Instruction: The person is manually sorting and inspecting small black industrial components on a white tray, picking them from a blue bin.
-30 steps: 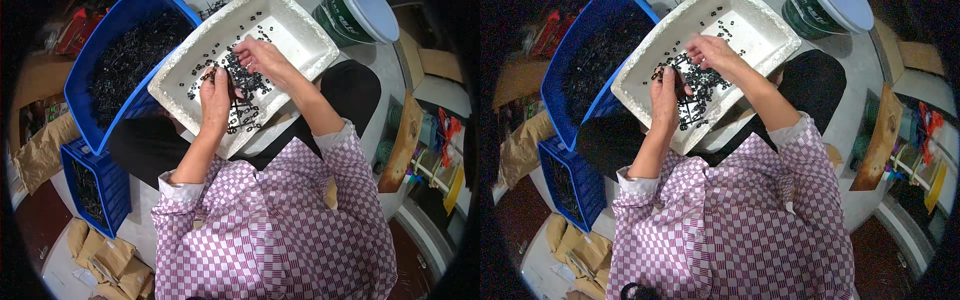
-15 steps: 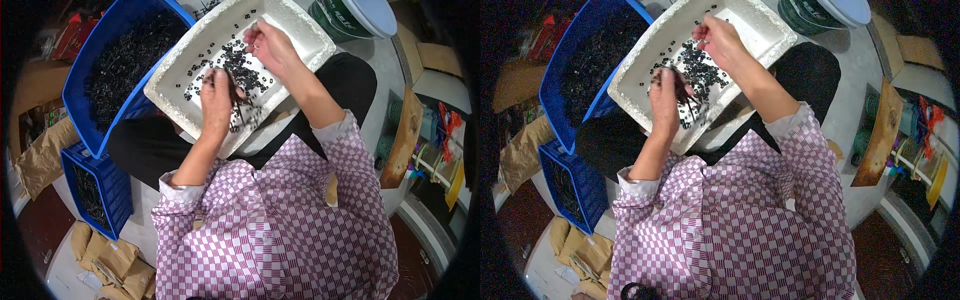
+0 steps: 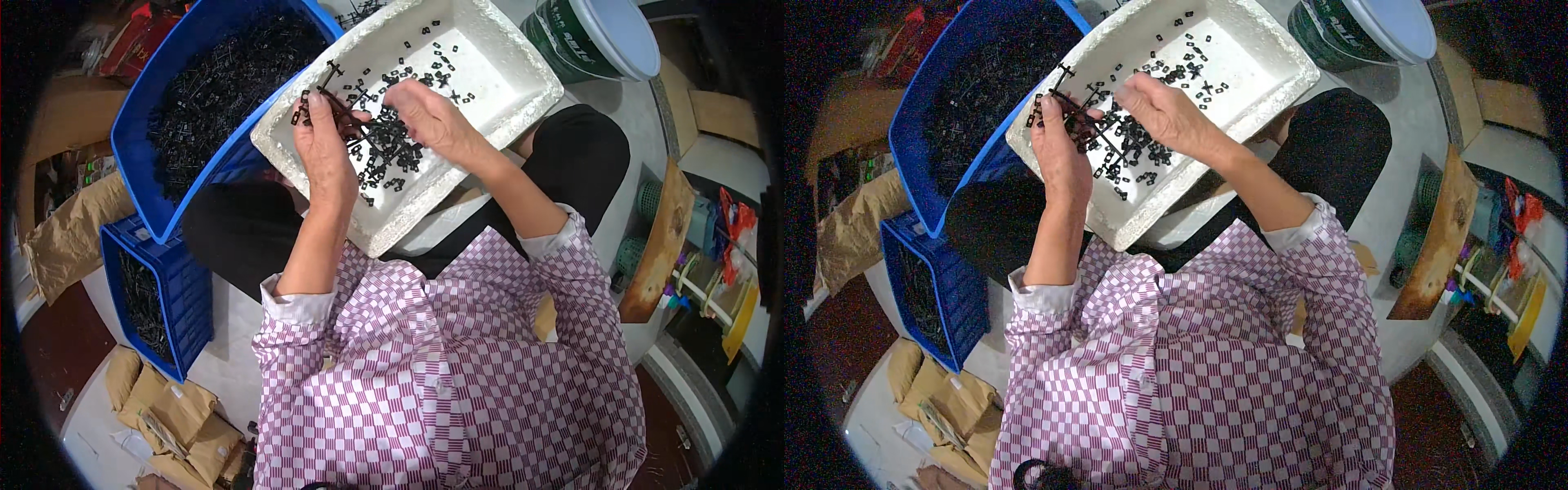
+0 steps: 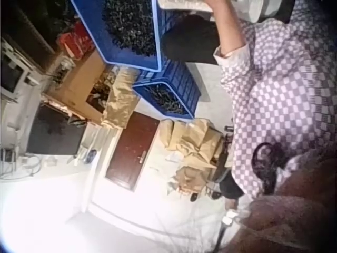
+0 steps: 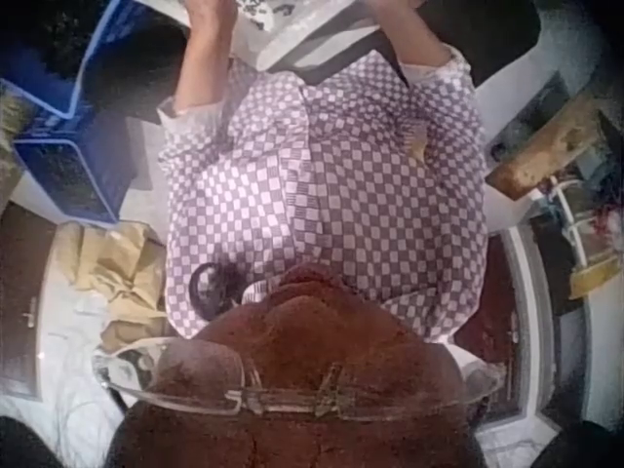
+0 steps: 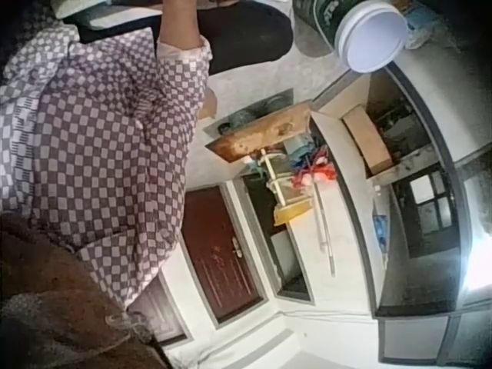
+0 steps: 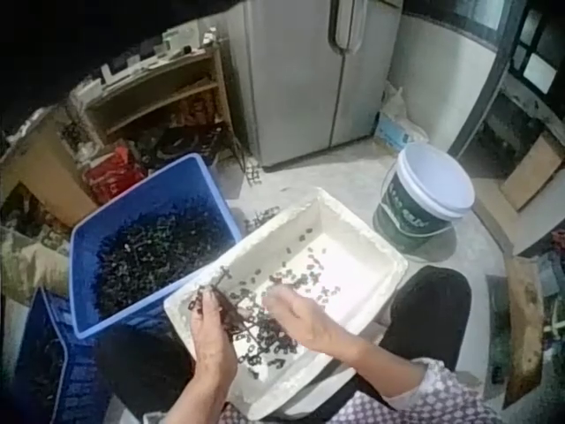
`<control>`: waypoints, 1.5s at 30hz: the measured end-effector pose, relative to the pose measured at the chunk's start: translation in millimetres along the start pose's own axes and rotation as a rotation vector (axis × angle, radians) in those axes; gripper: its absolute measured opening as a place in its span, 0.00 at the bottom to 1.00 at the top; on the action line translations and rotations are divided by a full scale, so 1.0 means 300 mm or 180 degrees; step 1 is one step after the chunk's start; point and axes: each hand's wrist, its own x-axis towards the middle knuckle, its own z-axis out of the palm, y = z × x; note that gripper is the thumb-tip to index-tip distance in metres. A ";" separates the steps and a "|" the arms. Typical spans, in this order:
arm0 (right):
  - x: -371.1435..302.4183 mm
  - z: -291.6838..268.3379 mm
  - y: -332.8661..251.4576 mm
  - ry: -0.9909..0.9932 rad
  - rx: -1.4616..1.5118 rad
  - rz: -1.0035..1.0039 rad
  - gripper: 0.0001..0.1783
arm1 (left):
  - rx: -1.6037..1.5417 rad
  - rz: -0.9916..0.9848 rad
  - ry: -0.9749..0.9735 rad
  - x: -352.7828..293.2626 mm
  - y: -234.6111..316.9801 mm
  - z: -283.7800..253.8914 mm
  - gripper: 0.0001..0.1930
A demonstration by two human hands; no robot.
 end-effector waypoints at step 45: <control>0.120 -0.037 0.037 0.1339 0.0851 0.0196 0.09 | -0.2448 -0.2181 -0.1509 -0.009 -0.058 -0.031 0.12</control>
